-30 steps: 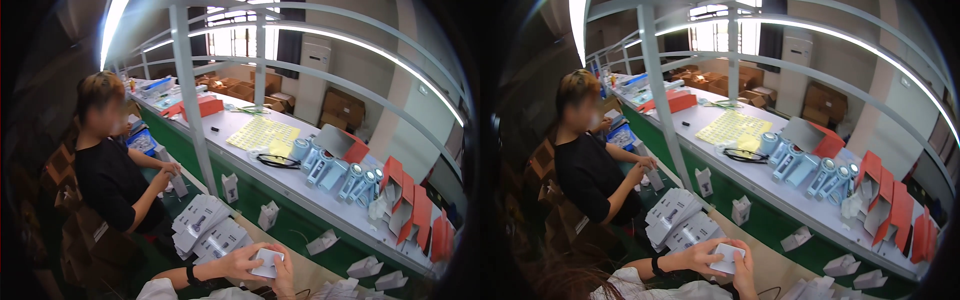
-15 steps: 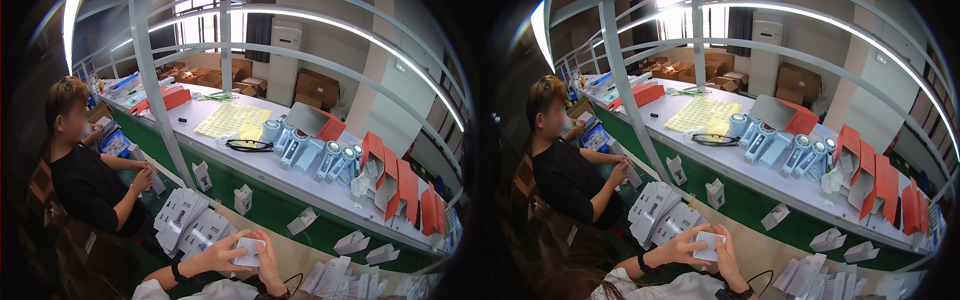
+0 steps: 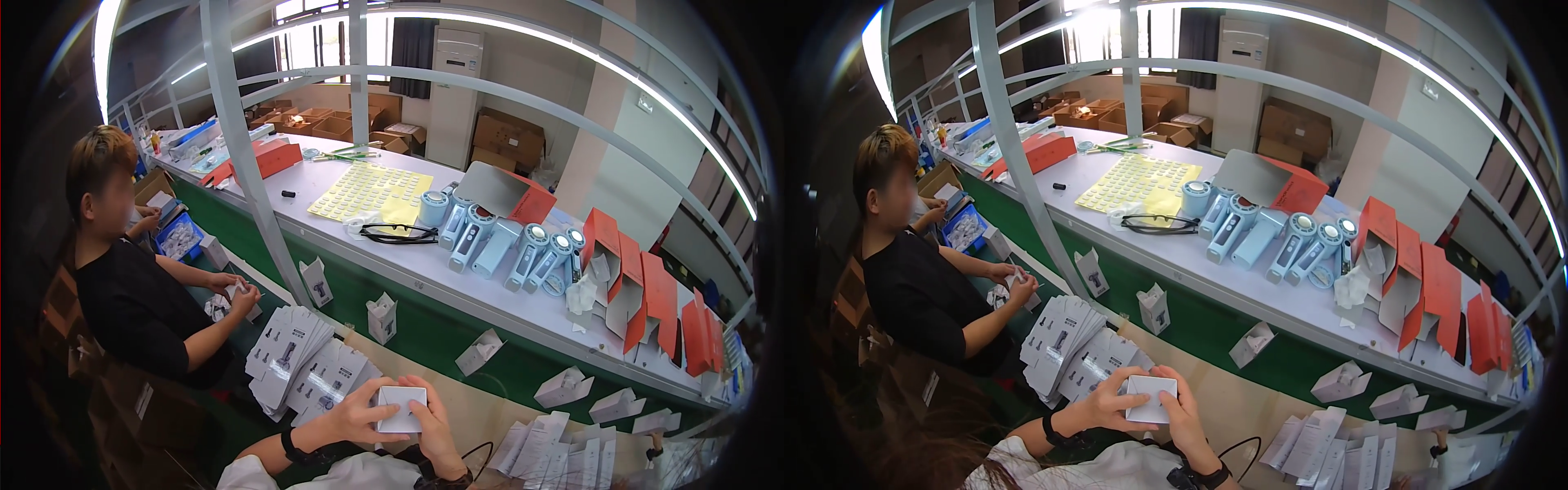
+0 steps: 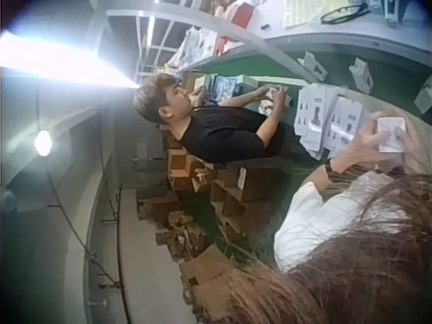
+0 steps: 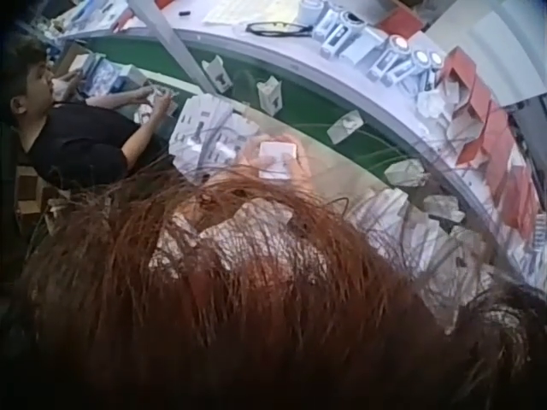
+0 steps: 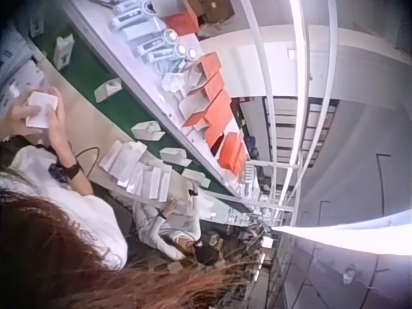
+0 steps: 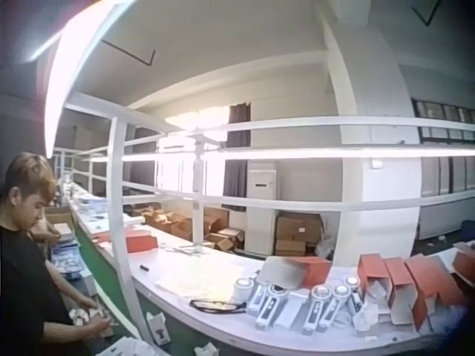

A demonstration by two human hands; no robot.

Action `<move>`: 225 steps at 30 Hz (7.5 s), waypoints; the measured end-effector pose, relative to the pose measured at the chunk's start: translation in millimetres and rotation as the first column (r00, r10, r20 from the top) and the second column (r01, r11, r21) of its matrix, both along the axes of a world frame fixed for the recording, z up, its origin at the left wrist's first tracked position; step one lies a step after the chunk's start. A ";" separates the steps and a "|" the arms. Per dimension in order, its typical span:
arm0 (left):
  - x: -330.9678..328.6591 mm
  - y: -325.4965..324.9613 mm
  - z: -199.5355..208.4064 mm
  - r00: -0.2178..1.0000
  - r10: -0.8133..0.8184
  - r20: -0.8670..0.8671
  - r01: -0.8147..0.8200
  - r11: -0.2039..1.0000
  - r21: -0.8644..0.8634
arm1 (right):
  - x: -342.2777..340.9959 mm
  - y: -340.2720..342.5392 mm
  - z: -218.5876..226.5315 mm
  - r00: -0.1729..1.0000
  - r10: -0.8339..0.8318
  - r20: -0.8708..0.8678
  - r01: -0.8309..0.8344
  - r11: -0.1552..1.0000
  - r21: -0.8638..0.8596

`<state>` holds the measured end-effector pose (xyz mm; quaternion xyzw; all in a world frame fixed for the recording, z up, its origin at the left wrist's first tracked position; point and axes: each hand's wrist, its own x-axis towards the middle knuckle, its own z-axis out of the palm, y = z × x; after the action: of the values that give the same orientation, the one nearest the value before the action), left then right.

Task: The person folds a white cardboard box by hand, inserts a paper manual, and closes the box before placing it on the table to repeat the process.

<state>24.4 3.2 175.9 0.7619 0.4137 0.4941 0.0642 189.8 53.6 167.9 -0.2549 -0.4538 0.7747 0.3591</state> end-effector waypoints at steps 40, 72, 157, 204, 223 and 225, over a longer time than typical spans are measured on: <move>-64.9 26.5 -240.3 0.618 0.420 -0.664 -0.782 0.246 -0.572 | 249.2 -12.9 -196.2 0.148 -0.609 0.779 0.051 0.792 0.609; 44.7 -16.5 -53.0 0.528 0.152 -0.835 -0.279 0.960 -0.002 | 140.9 27.8 -104.1 0.801 -0.305 0.515 -0.056 0.819 0.571; 66.1 38.8 -26.5 0.621 0.186 0.761 0.302 0.840 -0.451 | 17.8 13.8 -34.0 0.889 -0.446 -0.105 0.444 0.895 -0.046; 15.9 -17.1 -90.6 0.905 0.010 -0.426 -0.274 0.779 -0.565 | 56.0 77.9 -123.8 0.939 0.329 0.098 -0.284 0.904 -0.321; 25.1 -7.4 -62.2 0.956 0.293 -0.016 -0.246 0.772 -0.586 | 48.7 46.7 -88.5 0.986 -0.110 -0.122 0.092 0.985 -0.149; 30.2 -4.1 -61.1 0.940 0.341 0.031 -0.269 0.792 -0.548 | 26.0 21.1 -61.3 0.903 -0.223 -0.369 0.163 0.969 -0.185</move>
<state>54.6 -0.8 114.8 0.6032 0.6475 0.4105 0.2200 215.8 74.7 106.6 -0.1672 -0.2869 0.8021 0.4964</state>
